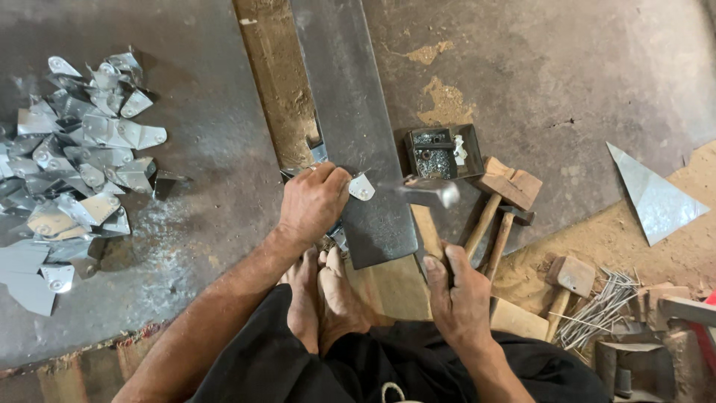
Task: The person sits on the floor and hammers small metal pieces flat on a long metal bar using a hammer, placing finished pieces on a growing pile beside them and picking up new pieces one at a time.
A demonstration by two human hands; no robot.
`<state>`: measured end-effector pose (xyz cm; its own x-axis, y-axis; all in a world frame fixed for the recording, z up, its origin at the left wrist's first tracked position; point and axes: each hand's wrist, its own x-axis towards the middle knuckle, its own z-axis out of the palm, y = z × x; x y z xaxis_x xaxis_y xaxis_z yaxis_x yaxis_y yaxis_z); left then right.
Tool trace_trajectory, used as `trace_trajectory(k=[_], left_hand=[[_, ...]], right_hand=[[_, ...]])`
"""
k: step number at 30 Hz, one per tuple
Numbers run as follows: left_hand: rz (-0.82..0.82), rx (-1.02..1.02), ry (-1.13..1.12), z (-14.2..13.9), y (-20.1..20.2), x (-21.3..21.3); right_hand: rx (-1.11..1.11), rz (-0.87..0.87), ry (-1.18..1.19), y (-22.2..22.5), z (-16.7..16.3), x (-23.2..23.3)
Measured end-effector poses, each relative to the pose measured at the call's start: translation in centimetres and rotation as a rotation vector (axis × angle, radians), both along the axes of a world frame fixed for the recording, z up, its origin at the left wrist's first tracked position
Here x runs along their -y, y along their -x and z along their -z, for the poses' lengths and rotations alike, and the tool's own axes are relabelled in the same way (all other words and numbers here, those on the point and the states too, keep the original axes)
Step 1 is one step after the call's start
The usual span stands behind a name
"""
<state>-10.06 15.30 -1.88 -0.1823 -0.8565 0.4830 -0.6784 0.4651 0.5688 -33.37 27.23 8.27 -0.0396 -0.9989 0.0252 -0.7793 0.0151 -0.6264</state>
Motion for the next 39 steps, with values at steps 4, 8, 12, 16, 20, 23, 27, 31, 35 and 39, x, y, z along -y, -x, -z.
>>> trace_trajectory(k=[4, 8, 12, 16, 20, 23, 27, 31, 35, 39], left_hand=[[-0.010, -0.009, -0.001, 0.1, 0.0, -0.1], [0.026, -0.009, -0.002, 0.1, -0.1, -0.1], [0.001, 0.031, -0.028, 0.3, 0.0, 0.2], [0.014, 0.038, -0.041, 0.2, 0.0, 0.0], [0.031, 0.001, 0.054, 0.1, -0.1, -0.2], [-0.015, 0.034, 0.025, -0.1, 0.0, -0.3], [-0.007, 0.005, 0.029, -0.2, 0.0, -0.2], [-0.001, -0.001, 0.056, -0.3, 0.1, 0.0], [-0.007, -0.005, 0.052, -0.4, 0.1, -0.3], [0.018, -0.028, 0.052, -0.5, 0.1, -0.4]], right_hand=[[-0.013, -0.035, 0.055, -1.4, 0.1, 1.7], [-0.205, -0.036, -0.260, -1.8, -0.3, 3.1], [-0.042, -0.069, -0.013, -2.1, -1.1, 2.9], [-0.084, 0.101, -0.564, -2.3, -1.3, 3.1], [-0.134, -0.063, -0.202, -2.3, -1.4, 3.2], [-0.062, -0.061, -0.069, -2.3, -1.4, 3.0], [-0.167, -0.078, -0.176, -2.5, -1.4, 3.1], [-0.144, -0.092, -0.131, -2.2, -1.6, 3.1], [-0.012, 0.065, -0.172, -2.3, -1.4, 2.6], [-0.177, -0.068, -0.155, -2.0, -0.7, 3.0]])
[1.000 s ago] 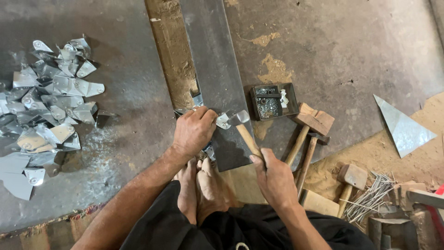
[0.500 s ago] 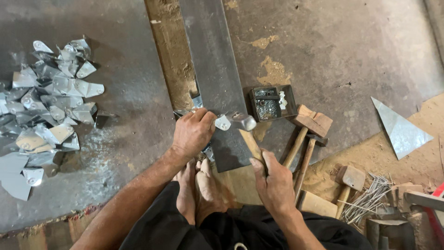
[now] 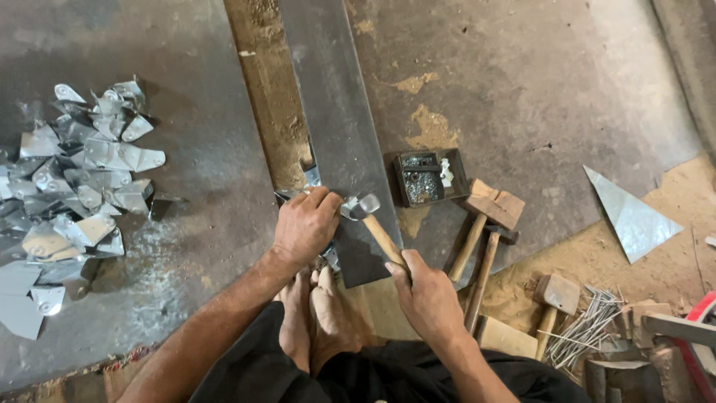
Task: The person sits on the floor and hammers small metal pieces flat on a long metal bar using a hammer, placing finished pieces on a growing pile beside them and picking up new pieces one at a time.
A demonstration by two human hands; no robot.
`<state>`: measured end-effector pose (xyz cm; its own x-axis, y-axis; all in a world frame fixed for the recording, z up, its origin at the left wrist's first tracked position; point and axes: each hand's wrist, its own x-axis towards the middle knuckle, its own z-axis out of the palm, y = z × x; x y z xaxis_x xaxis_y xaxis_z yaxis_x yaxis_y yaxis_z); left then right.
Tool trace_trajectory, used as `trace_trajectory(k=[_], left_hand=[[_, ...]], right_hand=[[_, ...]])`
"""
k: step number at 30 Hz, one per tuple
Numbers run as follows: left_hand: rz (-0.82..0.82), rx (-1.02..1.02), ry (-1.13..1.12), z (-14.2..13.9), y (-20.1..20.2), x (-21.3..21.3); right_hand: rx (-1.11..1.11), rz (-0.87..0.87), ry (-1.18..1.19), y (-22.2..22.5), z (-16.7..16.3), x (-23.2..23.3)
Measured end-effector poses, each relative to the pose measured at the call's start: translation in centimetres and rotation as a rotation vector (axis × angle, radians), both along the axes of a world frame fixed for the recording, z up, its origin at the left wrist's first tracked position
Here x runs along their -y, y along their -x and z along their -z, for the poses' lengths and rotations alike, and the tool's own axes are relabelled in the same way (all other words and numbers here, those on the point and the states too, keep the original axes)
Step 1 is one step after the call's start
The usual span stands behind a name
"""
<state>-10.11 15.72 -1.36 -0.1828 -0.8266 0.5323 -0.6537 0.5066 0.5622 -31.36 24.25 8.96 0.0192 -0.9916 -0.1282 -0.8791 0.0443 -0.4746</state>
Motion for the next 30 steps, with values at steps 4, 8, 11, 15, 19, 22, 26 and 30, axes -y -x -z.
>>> trace_trajectory(k=[4, 8, 11, 15, 19, 22, 26, 30], left_hand=[[-0.006, 0.032, -0.005, 0.2, 0.1, 0.2], [-0.001, 0.108, -0.117, 0.4, 0.1, 0.5], [-0.024, 0.085, -0.025, 0.1, 0.0, 0.4], [0.007, 0.016, -0.039, -0.7, -0.3, 0.2], [0.004, 0.050, -0.033, -0.7, 0.0, 0.5], [-0.045, 0.016, -0.005, 0.1, -1.1, 0.0], [-0.432, 0.147, -0.207, 1.6, -8.4, 0.2], [-0.597, 0.397, -0.186, 2.3, -16.8, -0.4]], right_hand=[[0.000, -0.068, 0.074, 1.0, 0.5, -0.2], [0.785, 0.222, -0.412, 2.2, 0.4, -0.8], [0.439, 0.104, 0.003, 2.9, -0.2, -1.1], [0.607, 0.138, 0.417, 3.0, -0.6, -2.5], [-0.212, -0.272, 0.566, 2.3, 2.5, -1.7], [0.189, 0.045, -0.269, 2.9, 6.0, -0.7], [0.552, 0.313, -0.535, 6.7, 8.1, -5.5], [0.471, 0.369, -0.613, 10.0, 12.0, -9.1]])
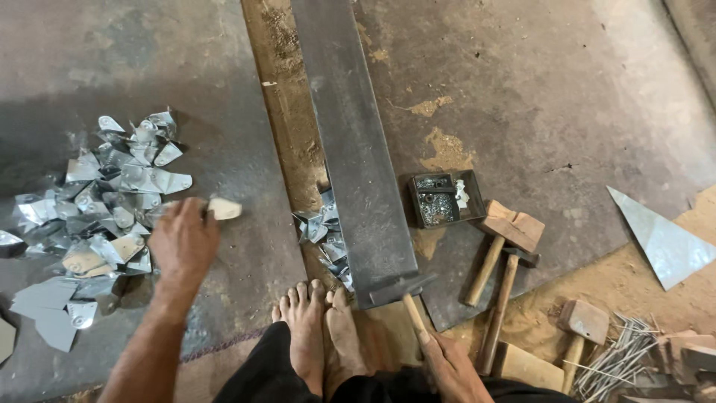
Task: The person sits on the floor and hammers small metal pieces flat on a long metal bar using a hammer, placing finished pieces on a growing pile beside them and picking up new pieces one at a time.
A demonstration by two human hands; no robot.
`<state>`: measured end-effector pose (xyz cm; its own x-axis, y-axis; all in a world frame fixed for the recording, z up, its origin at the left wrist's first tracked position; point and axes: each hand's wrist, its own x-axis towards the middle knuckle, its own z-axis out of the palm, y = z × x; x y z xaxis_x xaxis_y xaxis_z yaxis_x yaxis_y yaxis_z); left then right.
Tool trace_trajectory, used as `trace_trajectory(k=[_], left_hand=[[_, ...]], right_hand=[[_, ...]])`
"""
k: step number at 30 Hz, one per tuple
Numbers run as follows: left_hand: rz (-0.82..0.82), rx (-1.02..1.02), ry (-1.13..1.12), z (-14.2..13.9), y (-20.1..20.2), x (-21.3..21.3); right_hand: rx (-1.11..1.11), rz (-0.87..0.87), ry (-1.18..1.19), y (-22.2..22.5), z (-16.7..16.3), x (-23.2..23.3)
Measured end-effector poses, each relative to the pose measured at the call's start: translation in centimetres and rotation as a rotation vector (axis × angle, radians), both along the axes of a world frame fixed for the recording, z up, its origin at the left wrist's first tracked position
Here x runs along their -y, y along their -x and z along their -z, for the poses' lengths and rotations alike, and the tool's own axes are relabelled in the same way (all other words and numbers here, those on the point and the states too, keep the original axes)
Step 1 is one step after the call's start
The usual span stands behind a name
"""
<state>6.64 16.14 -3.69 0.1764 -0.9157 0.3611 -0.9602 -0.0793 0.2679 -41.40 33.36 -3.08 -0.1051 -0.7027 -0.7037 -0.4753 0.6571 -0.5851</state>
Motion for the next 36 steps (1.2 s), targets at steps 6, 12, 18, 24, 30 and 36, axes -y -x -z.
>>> trace_trajectory(k=[6, 12, 18, 24, 30, 36], left_hand=[[0.194, -0.099, -0.135, 0.6, 1.4, 0.6], [0.577, 0.041, -0.442, 1.2, 10.4, 3.9], [0.678, 0.325, -0.637, 0.5, 13.2, 4.6], [0.540, -0.107, -0.852, -1.0, 11.1, 7.0], [0.226, -1.643, -0.613, -0.8, 6.4, 5.4], [0.278, -1.218, -0.377, -0.8, 12.3, 4.3]], right_hand=[[0.379, 0.517, 0.144, 5.9, 4.3, 0.3], [0.549, 0.720, 0.095, 6.1, 4.2, 0.3], [0.576, 0.707, 0.109, 5.6, 4.0, 0.2], [0.539, 0.653, 0.162, 6.1, 4.3, -0.4], [0.435, 0.658, 0.245, 3.9, 0.3, 2.5], [0.091, 0.275, 0.301, -2.6, -7.0, 10.3]])
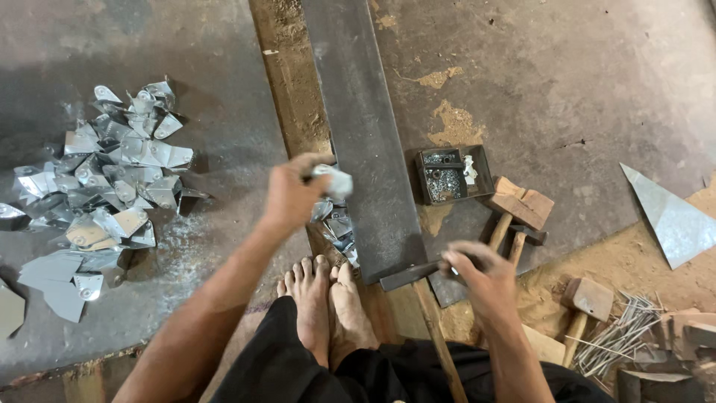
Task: The person sits on the floor and hammers small metal pieces flat on a long metal bar using a hammer, placing finished pieces on a growing pile beside them and picking up new pieces one at a time.
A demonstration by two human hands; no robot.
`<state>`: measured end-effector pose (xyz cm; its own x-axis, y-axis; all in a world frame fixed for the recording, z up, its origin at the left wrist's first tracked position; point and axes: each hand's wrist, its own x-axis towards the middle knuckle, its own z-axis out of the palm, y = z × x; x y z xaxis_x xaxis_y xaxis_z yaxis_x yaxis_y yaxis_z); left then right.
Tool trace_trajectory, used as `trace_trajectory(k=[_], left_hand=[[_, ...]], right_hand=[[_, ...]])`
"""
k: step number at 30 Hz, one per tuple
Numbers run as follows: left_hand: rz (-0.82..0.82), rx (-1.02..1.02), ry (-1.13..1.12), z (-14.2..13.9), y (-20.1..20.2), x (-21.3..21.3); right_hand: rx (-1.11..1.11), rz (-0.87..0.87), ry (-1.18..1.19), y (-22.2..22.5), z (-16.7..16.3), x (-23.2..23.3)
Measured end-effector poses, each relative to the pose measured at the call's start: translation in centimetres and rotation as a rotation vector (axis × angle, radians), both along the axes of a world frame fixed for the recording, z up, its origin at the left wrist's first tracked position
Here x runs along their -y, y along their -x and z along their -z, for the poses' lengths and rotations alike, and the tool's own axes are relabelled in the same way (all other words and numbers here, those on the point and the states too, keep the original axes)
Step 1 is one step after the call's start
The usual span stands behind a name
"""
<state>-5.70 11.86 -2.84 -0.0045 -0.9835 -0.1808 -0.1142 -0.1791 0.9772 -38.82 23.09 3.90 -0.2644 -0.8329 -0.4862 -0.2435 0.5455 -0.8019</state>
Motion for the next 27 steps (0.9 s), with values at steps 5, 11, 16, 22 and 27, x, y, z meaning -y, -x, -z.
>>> trace_trajectory(k=[5, 11, 16, 22, 27], left_hand=[[0.063, 0.685, 0.651, -1.9, 3.8, -1.0], [-0.058, 0.581, 0.571, -1.4, 3.1, -1.8], [-0.089, 0.364, 0.400, -0.3, 2.4, -1.2], [-0.039, 0.350, 0.377, -1.2, 3.7, -1.8], [-0.026, 0.445, 0.368, -1.6, 4.3, -2.4]], right_hand=[[-0.160, -0.342, 0.135, -8.4, -0.2, 5.8], [-0.507, -0.573, 0.611, -11.4, 3.0, 7.7], [-0.282, -0.375, 0.401, -9.3, 2.7, 7.6], [-0.189, -0.320, 0.199, -3.7, -1.0, 1.9], [-0.507, -0.443, -0.004, -2.0, -2.8, -5.0]])
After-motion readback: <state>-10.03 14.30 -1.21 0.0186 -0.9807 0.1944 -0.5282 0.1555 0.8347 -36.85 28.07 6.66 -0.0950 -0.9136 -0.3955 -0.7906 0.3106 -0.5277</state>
